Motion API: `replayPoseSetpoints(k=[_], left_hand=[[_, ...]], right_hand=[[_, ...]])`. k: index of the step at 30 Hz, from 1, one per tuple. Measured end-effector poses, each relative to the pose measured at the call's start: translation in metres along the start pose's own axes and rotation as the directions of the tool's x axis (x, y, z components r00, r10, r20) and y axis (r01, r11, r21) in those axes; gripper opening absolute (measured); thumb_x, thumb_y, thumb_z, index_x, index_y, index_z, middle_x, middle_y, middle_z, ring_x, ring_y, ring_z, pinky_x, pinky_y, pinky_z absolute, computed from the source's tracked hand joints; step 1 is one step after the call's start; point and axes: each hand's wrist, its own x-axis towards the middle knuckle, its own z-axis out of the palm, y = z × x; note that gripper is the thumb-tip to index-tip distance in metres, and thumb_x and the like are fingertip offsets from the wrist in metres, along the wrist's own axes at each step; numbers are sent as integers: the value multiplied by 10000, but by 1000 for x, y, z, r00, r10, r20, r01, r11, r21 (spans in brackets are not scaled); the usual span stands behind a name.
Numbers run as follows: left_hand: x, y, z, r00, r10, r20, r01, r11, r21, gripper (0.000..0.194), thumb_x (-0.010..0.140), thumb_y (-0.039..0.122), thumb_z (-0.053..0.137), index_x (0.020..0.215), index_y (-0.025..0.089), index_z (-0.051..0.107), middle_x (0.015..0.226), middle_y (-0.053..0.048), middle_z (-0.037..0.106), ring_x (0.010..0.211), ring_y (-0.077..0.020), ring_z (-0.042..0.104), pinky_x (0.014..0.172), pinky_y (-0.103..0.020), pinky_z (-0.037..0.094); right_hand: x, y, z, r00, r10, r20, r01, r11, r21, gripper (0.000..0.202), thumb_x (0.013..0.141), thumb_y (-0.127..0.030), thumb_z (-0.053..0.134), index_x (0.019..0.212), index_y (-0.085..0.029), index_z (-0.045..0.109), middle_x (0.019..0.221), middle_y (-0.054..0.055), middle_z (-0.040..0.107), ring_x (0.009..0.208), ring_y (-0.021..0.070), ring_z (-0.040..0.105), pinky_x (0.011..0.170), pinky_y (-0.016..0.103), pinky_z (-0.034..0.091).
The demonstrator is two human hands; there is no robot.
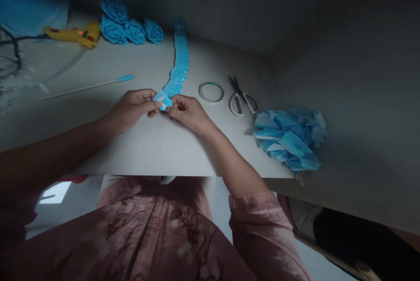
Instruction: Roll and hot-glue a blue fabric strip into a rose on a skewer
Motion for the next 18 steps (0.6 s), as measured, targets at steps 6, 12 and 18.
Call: replayPoseSetpoints(k=[6, 12, 18], left_hand=[[1, -3, -1, 1000, 2, -22, -2, 1000, -14, 189, 850, 168, 789, 749, 183, 630, 635, 21, 599, 572, -100, 503, 560, -215, 413], [0, -3, 1, 1000, -13, 6, 13, 999, -38, 273, 934, 257, 765, 713, 175, 629, 669, -20, 649, 590, -107, 546, 572, -218, 454], [0, -1, 1, 1000, -8, 15, 9, 1000, -6, 193, 870, 189, 792, 764, 177, 631, 676, 3, 640, 590, -99, 538, 570, -202, 445]], right_hand=[[-1, -1, 0, 1000, 20, -10, -20, 1000, -3, 588, 811, -728, 930, 781, -235, 611, 746, -18, 641, 709, 144, 548, 701, 325, 460], [1, 0, 0, 998, -5, -65, 7, 999, 31, 579, 799, -705, 936, 788, -244, 585, 750, -30, 621, 703, 144, 536, 683, 314, 456], [-1, -3, 0, 999, -11, -41, 9, 999, -52, 585, 828, -684, 924, 744, -248, 544, 710, -37, 560, 685, 141, 476, 680, 325, 397]])
